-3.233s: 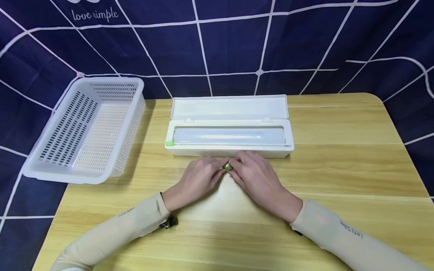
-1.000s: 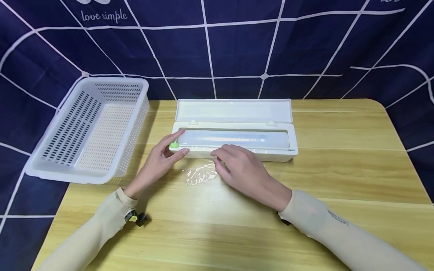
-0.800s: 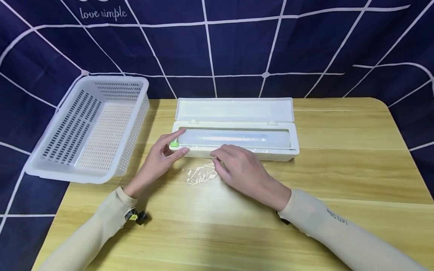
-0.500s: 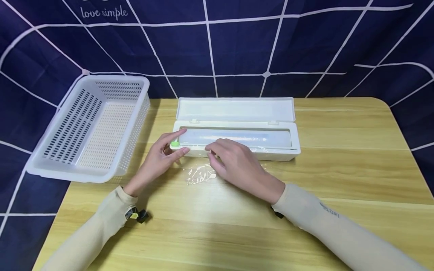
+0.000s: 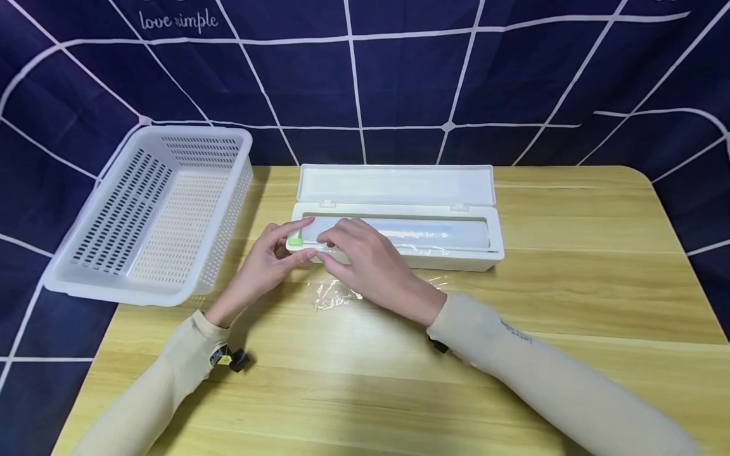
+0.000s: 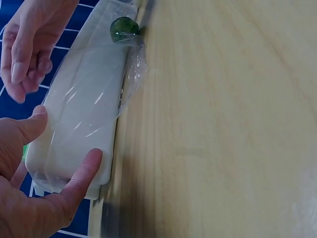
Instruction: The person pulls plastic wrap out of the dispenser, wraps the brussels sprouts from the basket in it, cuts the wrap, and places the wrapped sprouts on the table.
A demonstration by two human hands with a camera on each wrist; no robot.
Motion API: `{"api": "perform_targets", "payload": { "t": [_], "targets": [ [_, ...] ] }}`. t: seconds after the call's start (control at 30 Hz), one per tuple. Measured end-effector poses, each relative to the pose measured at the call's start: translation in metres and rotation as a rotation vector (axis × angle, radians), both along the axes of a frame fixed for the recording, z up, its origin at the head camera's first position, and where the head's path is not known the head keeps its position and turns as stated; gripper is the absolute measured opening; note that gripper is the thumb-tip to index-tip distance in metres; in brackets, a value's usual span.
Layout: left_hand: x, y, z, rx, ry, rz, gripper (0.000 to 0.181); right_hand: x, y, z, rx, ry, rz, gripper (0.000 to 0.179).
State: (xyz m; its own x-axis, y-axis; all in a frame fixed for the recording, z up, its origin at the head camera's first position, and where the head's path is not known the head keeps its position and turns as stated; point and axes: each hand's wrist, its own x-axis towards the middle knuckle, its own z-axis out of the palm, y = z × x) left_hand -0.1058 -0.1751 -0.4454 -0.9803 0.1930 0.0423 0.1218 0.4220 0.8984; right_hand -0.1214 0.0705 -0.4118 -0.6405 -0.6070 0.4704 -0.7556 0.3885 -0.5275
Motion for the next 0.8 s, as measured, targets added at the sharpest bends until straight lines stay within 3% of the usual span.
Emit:
{"api": "perform_targets", "payload": {
  "t": [0.23, 0.53, 0.8],
  "targets": [
    [-0.004, -0.005, -0.002, 0.05, -0.011, -0.052, 0.065, -0.01, -0.016, 0.001, 0.034, -0.09, -0.016, 0.024],
    [-0.005, -0.009, -0.003, 0.224, -0.147, -0.13, 0.059, -0.019, -0.024, 0.0, -0.011, -0.13, 0.009, 0.022],
    [-0.002, -0.012, -0.004, 0.121, -0.134, -0.122, 0.056, -0.023, -0.035, -0.003, -0.033, -0.136, 0.029, 0.019]
  ]
}}
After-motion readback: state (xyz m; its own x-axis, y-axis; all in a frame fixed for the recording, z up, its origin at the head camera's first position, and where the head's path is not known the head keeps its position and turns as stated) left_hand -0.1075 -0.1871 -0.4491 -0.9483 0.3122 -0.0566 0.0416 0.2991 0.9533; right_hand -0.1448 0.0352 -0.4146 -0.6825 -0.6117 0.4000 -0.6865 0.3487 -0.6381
